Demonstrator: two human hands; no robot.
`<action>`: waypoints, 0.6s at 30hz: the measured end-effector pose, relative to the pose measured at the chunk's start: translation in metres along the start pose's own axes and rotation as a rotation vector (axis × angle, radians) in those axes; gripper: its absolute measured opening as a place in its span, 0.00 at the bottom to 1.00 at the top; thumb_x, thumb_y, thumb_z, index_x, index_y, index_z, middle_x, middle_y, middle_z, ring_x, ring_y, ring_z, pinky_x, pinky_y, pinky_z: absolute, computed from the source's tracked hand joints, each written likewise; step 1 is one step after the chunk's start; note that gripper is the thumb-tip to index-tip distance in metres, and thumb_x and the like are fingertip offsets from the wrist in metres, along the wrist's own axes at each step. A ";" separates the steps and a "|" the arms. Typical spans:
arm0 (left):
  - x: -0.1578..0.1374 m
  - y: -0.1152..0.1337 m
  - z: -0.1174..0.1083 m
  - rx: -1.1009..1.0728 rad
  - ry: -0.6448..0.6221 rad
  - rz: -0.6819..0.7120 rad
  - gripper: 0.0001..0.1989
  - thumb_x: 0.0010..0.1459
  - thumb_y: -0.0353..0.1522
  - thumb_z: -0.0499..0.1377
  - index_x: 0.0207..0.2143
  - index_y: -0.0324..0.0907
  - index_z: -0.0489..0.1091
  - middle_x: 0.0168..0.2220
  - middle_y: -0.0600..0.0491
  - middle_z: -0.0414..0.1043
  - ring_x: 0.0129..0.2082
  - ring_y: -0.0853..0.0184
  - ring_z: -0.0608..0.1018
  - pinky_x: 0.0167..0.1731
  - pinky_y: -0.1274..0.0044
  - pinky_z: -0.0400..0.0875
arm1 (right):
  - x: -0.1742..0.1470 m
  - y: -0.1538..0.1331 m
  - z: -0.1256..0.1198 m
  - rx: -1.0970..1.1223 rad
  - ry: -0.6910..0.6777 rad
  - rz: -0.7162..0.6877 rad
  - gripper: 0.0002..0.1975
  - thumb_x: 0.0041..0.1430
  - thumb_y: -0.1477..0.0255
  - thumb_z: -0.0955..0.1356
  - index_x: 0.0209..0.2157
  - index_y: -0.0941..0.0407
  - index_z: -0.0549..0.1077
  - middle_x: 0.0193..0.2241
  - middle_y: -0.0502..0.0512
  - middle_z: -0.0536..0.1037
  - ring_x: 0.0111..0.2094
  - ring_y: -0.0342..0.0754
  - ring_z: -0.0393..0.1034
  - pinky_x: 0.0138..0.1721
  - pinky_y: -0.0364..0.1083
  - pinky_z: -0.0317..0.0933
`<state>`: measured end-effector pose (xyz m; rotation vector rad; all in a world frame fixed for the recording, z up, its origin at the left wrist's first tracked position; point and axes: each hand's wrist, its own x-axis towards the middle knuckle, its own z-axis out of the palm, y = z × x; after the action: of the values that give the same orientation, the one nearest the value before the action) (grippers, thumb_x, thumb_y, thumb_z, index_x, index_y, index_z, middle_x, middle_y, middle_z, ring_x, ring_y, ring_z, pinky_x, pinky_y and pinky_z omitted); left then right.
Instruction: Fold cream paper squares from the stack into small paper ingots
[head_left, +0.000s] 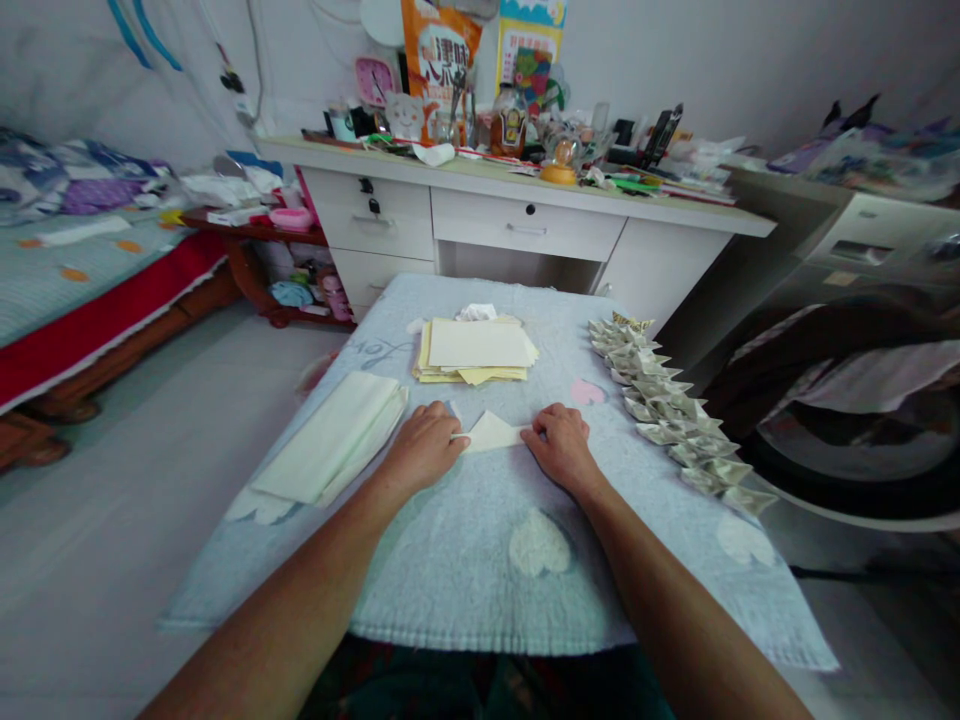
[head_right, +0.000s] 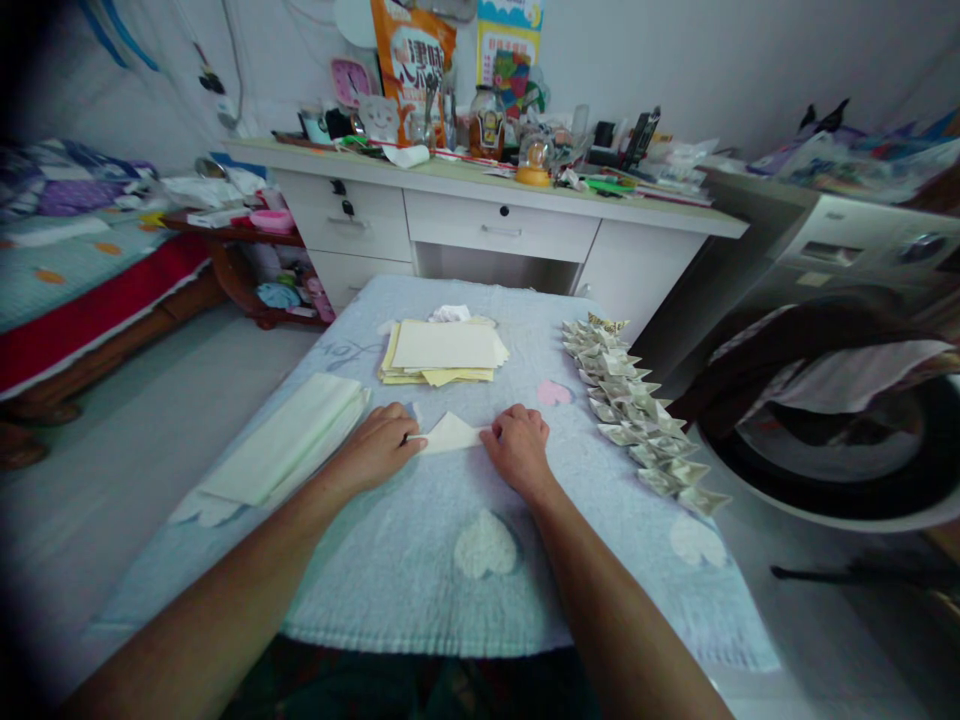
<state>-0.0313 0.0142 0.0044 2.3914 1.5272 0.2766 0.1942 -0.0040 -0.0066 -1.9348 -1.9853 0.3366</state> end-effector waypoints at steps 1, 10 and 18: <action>0.000 -0.001 0.000 0.003 -0.010 0.012 0.12 0.59 0.36 0.54 0.26 0.40 0.71 0.33 0.49 0.67 0.38 0.62 0.70 0.41 0.72 0.61 | 0.000 0.000 0.000 -0.008 0.001 0.001 0.10 0.58 0.66 0.66 0.28 0.56 0.74 0.38 0.56 0.71 0.43 0.52 0.59 0.40 0.48 0.47; 0.003 -0.013 -0.002 -0.057 -0.020 0.064 0.08 0.55 0.34 0.56 0.25 0.41 0.67 0.29 0.52 0.66 0.35 0.63 0.70 0.37 0.74 0.62 | -0.001 -0.002 0.000 0.004 0.022 0.009 0.09 0.57 0.67 0.67 0.27 0.56 0.73 0.37 0.55 0.72 0.43 0.52 0.59 0.41 0.48 0.47; 0.005 -0.014 0.000 -0.085 -0.014 0.074 0.07 0.54 0.33 0.57 0.25 0.41 0.68 0.29 0.53 0.66 0.34 0.64 0.70 0.37 0.74 0.62 | -0.002 0.000 0.001 0.039 0.038 0.015 0.09 0.56 0.67 0.68 0.26 0.56 0.73 0.37 0.55 0.72 0.42 0.52 0.60 0.41 0.48 0.48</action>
<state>-0.0413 0.0246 0.0000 2.3812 1.3937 0.3335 0.1935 -0.0055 -0.0078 -1.9183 -1.9273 0.3376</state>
